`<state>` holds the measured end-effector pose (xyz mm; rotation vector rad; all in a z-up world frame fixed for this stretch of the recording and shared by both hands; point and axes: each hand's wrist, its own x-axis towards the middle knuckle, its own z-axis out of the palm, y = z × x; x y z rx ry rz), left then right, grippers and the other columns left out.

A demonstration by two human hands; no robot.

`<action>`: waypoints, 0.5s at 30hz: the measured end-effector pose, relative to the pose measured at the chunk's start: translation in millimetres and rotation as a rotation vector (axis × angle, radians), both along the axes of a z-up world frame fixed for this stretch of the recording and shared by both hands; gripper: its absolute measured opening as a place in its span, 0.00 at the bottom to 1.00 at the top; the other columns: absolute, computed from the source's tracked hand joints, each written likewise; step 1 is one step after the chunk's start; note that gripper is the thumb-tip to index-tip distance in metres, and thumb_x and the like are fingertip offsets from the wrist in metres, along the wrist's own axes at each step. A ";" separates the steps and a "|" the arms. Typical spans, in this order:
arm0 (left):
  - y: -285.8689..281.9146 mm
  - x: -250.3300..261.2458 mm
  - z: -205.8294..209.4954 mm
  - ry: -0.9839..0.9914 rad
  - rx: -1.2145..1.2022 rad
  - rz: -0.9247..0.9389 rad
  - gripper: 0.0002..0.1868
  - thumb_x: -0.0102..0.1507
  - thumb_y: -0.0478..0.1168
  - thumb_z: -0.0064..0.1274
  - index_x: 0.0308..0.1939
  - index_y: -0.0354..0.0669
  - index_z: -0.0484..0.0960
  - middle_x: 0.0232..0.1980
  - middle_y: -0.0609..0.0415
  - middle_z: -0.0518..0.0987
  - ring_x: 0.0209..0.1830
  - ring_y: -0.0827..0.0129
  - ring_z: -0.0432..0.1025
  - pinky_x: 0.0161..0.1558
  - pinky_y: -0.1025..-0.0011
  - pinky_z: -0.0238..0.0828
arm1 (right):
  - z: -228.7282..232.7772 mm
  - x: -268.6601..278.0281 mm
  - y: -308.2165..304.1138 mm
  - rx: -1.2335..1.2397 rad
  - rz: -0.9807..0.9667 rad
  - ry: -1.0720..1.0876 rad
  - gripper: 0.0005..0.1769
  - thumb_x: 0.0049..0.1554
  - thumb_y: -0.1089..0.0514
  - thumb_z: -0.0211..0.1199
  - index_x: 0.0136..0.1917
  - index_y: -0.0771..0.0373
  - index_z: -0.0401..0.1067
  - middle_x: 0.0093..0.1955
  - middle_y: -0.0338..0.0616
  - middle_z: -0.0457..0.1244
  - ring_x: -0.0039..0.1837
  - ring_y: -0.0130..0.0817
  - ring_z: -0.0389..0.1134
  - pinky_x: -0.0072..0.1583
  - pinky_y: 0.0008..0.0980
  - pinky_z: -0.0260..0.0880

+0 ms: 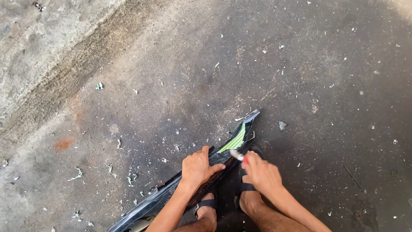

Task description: The person sits on the floor and uses a red utility knife to scrape black paint off a long, curved automotive part. They hold the part with their left hand and repeatedly scrape the surface with the knife in their right hand, removing flakes of paint.

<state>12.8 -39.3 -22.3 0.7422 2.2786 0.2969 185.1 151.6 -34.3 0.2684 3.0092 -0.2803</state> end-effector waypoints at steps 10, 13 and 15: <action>1.3 -1.8 -0.6 0.023 -0.011 0.005 0.45 0.51 0.72 0.65 0.55 0.40 0.75 0.36 0.46 0.84 0.32 0.53 0.81 0.36 0.60 0.77 | -8.0 -1.5 -7.2 -0.093 -0.145 -0.159 0.24 0.62 0.43 0.52 0.62 0.62 0.60 0.51 0.51 0.67 0.30 0.45 0.71 0.30 0.46 0.72; 2.9 -5.7 0.6 -0.012 -0.031 0.010 0.46 0.50 0.72 0.66 0.55 0.40 0.75 0.36 0.47 0.84 0.32 0.54 0.81 0.36 0.60 0.78 | -9.6 -5.5 -11.6 -0.028 -0.127 -0.030 0.26 0.60 0.47 0.57 0.62 0.68 0.61 0.60 0.64 0.66 0.44 0.53 0.75 0.34 0.43 0.76; 0.8 1.5 -1.5 0.057 -0.013 -0.008 0.44 0.52 0.73 0.63 0.53 0.40 0.75 0.36 0.46 0.83 0.30 0.53 0.81 0.33 0.60 0.77 | -6.6 -5.6 -2.8 -0.057 -0.131 -0.148 0.20 0.62 0.44 0.53 0.56 0.61 0.61 0.48 0.48 0.66 0.29 0.45 0.71 0.29 0.44 0.70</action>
